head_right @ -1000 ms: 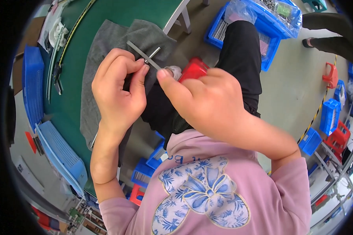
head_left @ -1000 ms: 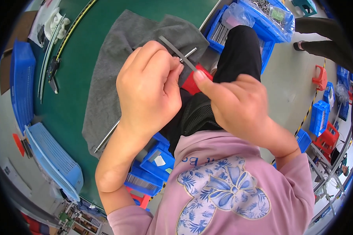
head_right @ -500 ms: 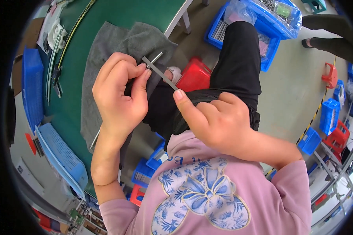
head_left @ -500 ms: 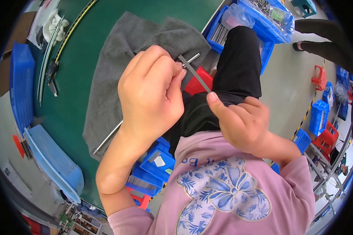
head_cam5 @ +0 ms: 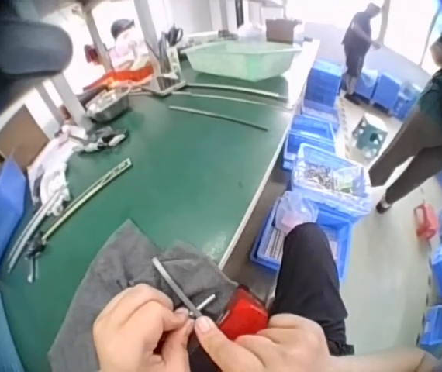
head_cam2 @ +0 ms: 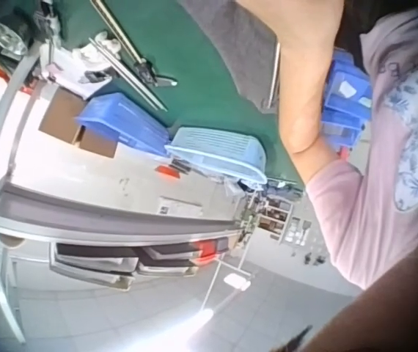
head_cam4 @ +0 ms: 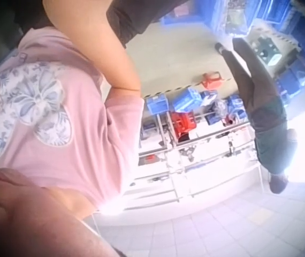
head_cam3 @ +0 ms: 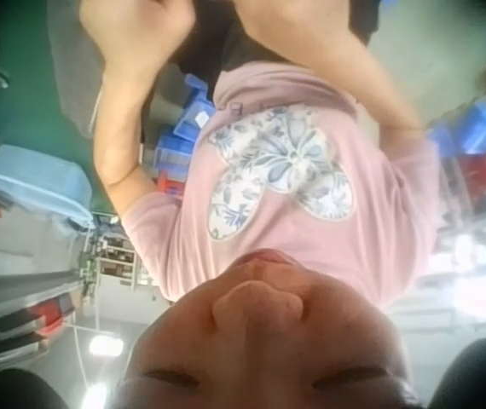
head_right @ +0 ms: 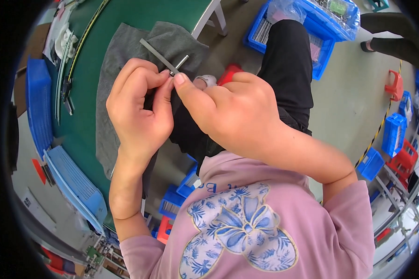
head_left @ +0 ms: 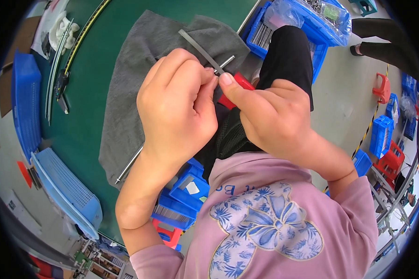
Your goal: Using a manual file to smooth the edges of small metal hardware components attached to rods at a workbench.
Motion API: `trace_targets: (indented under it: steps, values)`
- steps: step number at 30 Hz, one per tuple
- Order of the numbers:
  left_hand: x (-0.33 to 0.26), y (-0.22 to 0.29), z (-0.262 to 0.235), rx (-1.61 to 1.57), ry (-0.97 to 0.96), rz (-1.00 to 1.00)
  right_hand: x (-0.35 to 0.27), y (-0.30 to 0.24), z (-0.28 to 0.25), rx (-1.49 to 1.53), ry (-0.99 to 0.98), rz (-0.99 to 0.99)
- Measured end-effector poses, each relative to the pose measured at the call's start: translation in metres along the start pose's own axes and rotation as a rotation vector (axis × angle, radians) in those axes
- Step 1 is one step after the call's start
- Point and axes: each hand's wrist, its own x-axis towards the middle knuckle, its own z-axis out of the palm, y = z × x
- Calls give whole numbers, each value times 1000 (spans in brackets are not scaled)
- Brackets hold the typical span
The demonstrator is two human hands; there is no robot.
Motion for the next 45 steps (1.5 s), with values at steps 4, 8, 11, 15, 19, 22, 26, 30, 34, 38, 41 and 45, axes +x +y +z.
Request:
trace_targets:
  steps: [4, 8, 11, 15, 19, 22, 26, 30, 34, 38, 41, 45]
  values:
    - [-2, 0, -1, 4, -12, -18, -33, -7, -21, -56, -114, 11]
    - [0, 1, 0, -9, -7, 3, -5, -3, -9, 3, -48, 6]
    - [-2, -1, 0, -7, 6, -14, -6, 0, -2, -2, -23, 4]
    - [1, 0, -1, 13, -1, 6, -30, -2, -21, -83, -137, -21]
    - [0, 0, 1, 3, 0, 6, -6, 2, 2, -81, 11, -38]
    - [-1, -1, -1, 14, 1, 11, -24, 1, -9, -99, -47, -51]
    - [-1, -1, -4, 21, -8, 12, -62, 6, -36, -105, -109, -64]
    - [0, -1, -6, 37, -60, 22, -81, 15, -44, -48, -41, 19]
    - [-2, 2, -4, 11, -23, -23, -66, 9, -35, 160, 59, 154]
    - [-2, 2, -5, 12, -29, -25, -60, 5, -34, 308, 11, 253]
    - [-2, 3, -6, 17, -41, -18, -59, 5, -29, 330, -2, 264]
    - [-2, 5, -7, 8, -49, -30, -57, 6, -26, 375, -42, 243]
